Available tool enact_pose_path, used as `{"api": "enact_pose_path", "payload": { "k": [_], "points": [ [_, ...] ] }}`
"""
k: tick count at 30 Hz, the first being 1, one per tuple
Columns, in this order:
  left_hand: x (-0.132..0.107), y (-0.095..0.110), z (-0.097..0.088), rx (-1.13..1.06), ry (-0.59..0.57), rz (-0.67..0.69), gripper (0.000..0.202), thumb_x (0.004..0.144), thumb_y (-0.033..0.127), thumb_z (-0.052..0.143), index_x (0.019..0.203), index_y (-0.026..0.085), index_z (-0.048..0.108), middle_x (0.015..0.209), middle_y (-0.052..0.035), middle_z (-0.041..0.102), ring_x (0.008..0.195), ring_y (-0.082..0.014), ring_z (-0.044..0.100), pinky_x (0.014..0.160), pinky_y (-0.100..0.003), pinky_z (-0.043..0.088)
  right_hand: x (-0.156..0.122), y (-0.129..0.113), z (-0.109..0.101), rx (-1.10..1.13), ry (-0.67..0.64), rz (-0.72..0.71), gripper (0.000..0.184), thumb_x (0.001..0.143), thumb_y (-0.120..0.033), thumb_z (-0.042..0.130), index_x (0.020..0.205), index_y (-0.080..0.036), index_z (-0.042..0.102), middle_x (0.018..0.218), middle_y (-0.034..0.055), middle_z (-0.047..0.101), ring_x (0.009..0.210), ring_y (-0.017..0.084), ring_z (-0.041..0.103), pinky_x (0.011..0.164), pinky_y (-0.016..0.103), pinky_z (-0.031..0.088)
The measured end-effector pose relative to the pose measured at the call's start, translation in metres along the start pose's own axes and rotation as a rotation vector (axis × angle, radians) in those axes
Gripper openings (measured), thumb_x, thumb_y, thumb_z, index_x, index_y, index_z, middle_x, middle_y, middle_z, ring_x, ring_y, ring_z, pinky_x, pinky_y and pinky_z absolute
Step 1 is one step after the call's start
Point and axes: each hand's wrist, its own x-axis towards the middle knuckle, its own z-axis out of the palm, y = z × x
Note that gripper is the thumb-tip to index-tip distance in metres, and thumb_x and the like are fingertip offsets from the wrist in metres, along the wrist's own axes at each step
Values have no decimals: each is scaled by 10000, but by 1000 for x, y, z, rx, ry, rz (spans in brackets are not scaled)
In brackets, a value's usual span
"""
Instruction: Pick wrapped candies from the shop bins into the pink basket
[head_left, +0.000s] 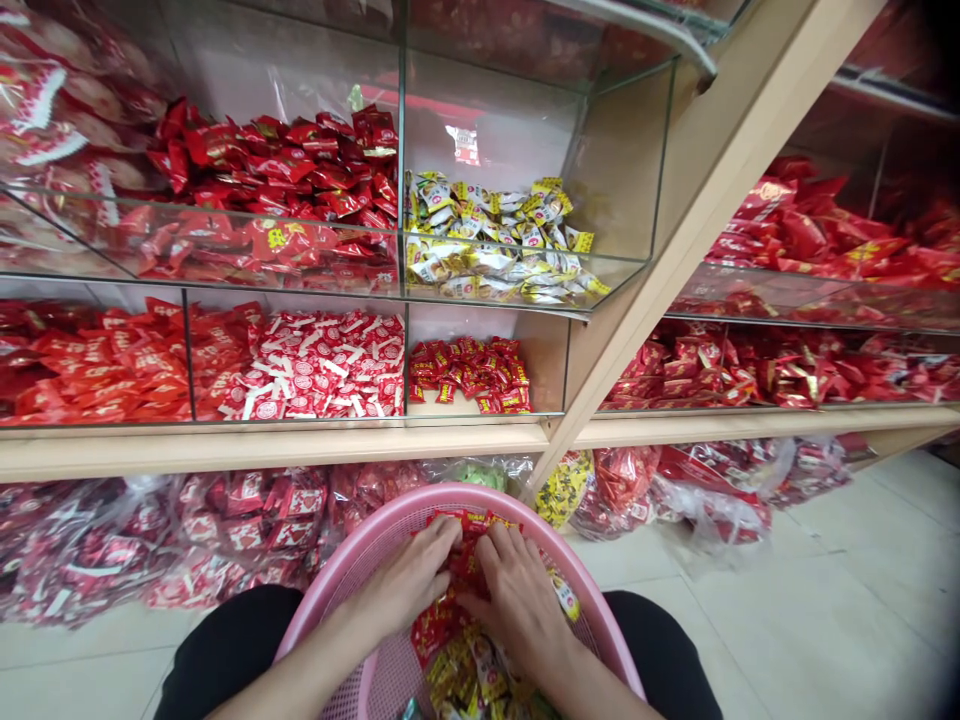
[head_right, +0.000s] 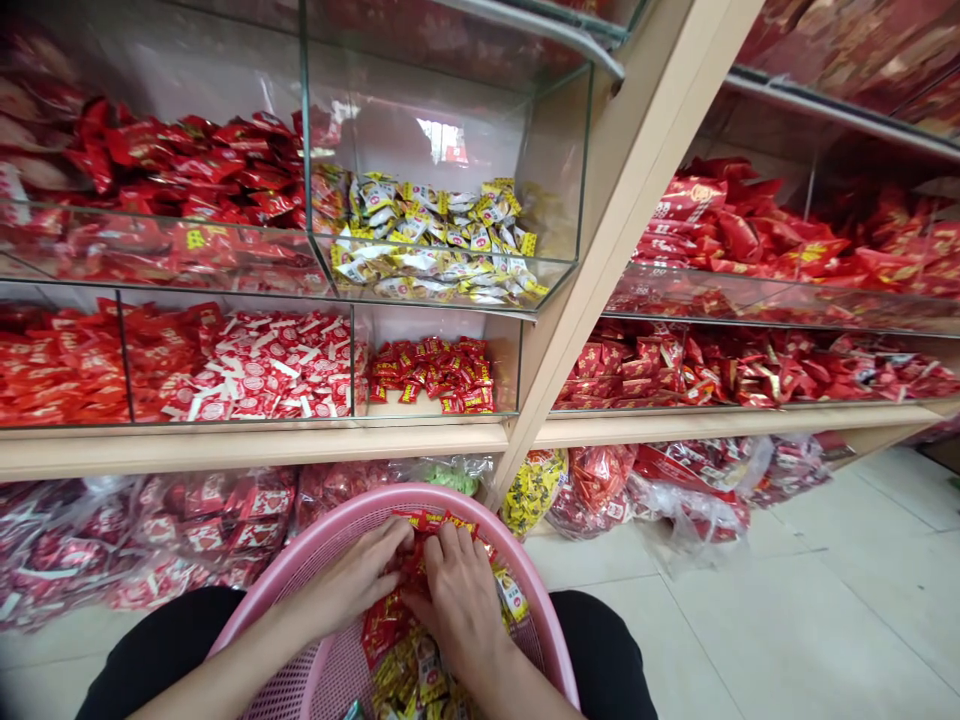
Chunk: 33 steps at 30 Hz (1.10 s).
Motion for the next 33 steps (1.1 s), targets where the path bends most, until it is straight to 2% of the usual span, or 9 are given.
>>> {"api": "enact_pose_path", "payload": {
  "k": [3,9,16,23,25,27,30,33],
  "points": [
    [0,-4,4,17,-14,-12,574,831,178,460,1365,259,268,1418,-79,373,1284,-220,372,1021,-404,389,-1,-2,1,-7,-14,4,387,630,-217,718,923,-186,467,960,77,550,839,266,515,723,410,428],
    [0,-5,4,37,-7,21,566,841,164,452,1367,257,266,1418,-80,377,1287,-212,369,1030,-392,383,-1,-1,4,-26,19,14,296,646,-82,593,882,-195,454,890,65,551,792,254,516,674,385,417],
    [2,-5,6,34,14,35,583,832,146,458,1366,269,260,1380,-70,424,1229,-212,441,1001,-386,417,-3,-2,4,-37,12,4,323,642,-69,572,912,-197,450,920,74,552,836,263,522,713,400,427],
    [3,5,1,57,-42,-24,528,781,93,450,1285,216,355,1338,-102,446,1195,-235,463,983,-408,414,-4,-2,6,-52,-6,22,363,613,-56,597,913,-200,450,917,75,556,835,269,530,693,397,434],
    [4,11,-7,24,-40,-27,451,776,114,463,1212,217,408,1253,-80,505,1136,-218,496,935,-379,438,-4,-3,5,-39,-14,25,377,603,-64,621,913,-198,454,932,79,555,851,272,528,703,399,438],
    [5,16,-19,-4,-27,-41,296,795,169,469,1089,210,470,1094,-48,569,1002,-195,546,827,-324,468,-4,-4,3,-27,-14,27,372,609,-88,642,911,-199,455,939,78,553,856,269,525,711,401,440],
    [5,18,-39,60,25,-118,97,824,234,430,835,188,514,815,-7,577,754,-165,552,658,-268,441,-5,-4,1,-21,6,30,355,626,-127,663,897,-205,449,925,69,549,853,265,523,714,401,441],
    [-1,13,-49,108,-104,-246,166,751,176,442,588,179,467,568,29,461,556,-131,482,520,-232,365,-7,-3,1,-24,17,26,368,616,-148,688,879,-210,438,913,63,545,848,268,525,707,399,442]
  ]
}}
